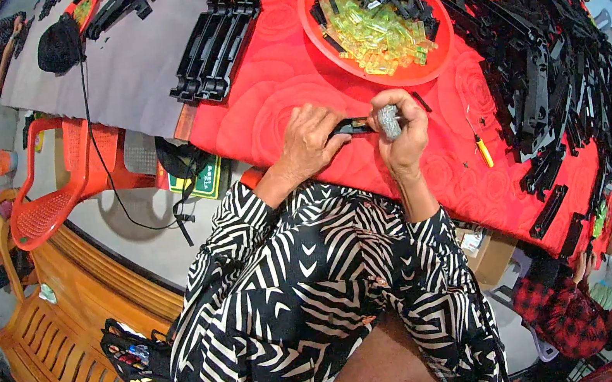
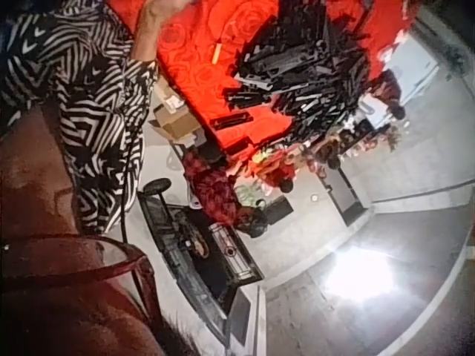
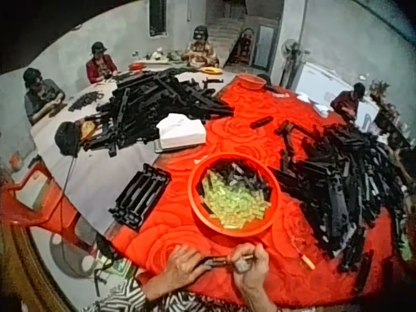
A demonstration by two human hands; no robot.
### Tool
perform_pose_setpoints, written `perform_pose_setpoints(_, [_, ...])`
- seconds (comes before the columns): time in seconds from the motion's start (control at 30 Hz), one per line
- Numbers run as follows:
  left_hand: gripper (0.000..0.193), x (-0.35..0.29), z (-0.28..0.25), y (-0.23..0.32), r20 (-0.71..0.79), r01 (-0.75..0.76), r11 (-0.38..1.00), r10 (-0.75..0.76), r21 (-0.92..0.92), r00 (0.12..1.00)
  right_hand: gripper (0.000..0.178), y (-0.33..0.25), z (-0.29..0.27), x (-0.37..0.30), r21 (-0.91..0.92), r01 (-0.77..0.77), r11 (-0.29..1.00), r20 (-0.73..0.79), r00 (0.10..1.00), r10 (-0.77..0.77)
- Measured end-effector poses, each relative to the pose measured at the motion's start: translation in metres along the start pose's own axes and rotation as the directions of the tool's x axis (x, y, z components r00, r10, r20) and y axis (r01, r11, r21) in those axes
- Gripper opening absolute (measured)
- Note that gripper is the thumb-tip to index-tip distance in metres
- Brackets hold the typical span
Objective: The person assembles black plastic components by inserting small mechanical parts into a larger plastic housing, using a screwdriver to secure them.
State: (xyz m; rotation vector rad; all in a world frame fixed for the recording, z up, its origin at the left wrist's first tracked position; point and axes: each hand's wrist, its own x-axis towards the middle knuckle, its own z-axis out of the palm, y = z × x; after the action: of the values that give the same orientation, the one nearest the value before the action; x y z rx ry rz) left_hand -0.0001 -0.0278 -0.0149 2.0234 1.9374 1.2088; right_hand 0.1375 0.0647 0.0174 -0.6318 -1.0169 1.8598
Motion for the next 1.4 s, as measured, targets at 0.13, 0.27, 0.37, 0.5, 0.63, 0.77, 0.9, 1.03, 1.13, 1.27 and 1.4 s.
perform_pose_setpoints(0.13, [0.032,-0.001,-0.001,0.001,0.003,0.008,1.0,-0.008,-0.008,1.0,0.041,0.006,0.006,0.003,-0.104,0.084,0.991,-0.007,0.996,-0.085])
perform_pose_setpoints(0.27, [0.031,0.001,-0.003,0.003,-0.012,0.002,1.0,-0.002,0.012,1.0,0.04,0.007,0.013,0.004,-0.146,0.117,0.982,-0.024,0.992,-0.122])
perform_pose_setpoints(0.37, [0.032,-0.001,0.0,0.001,-0.022,0.006,1.0,-0.006,0.006,1.0,0.04,0.01,0.012,0.006,-0.171,0.111,0.979,-0.013,0.993,-0.115])
perform_pose_setpoints(0.5, [0.033,-0.001,0.0,0.003,-0.019,0.006,1.0,-0.006,-0.003,1.0,0.039,0.013,0.008,0.008,-0.249,0.109,0.962,-0.001,0.994,-0.113])
perform_pose_setpoints(0.63, [0.033,0.0,-0.001,0.003,-0.037,0.0,1.0,-0.001,-0.022,0.999,0.039,0.015,0.009,0.009,-0.332,0.088,0.939,0.002,0.996,-0.093])
perform_pose_setpoints(0.77, [0.033,-0.001,-0.001,0.002,-0.029,0.006,0.999,-0.007,-0.041,1.0,0.041,0.022,0.004,0.008,-0.32,0.121,0.94,0.005,0.992,-0.126])
perform_pose_setpoints(0.9, [0.032,0.002,-0.001,0.003,-0.033,-0.001,0.999,0.0,-0.037,0.999,0.042,0.019,0.003,0.009,-0.427,0.14,0.893,0.089,0.99,-0.113])
perform_pose_setpoints(1.03, [0.031,0.002,0.0,0.004,-0.055,-0.017,0.998,0.014,-0.053,0.998,0.039,0.02,0.004,0.012,-0.47,0.192,0.862,0.119,0.981,-0.154])
perform_pose_setpoints(1.13, [0.031,0.0,0.0,0.002,-0.052,-0.013,0.998,0.009,-0.069,0.999,0.038,0.02,0.011,0.014,-0.514,0.282,0.81,0.2,0.958,-0.206])
perform_pose_setpoints(1.27, [0.032,-0.002,0.006,-0.004,-0.024,0.009,1.0,-0.01,-0.03,1.0,0.038,0.027,0.01,0.016,-0.519,0.315,0.794,0.25,0.945,-0.212])
perform_pose_setpoints(1.4, [0.031,0.001,0.006,0.0,-0.047,-0.011,0.997,0.008,-0.074,0.999,0.044,0.018,-0.004,0.016,-0.414,0.25,0.875,0.141,0.968,-0.209])
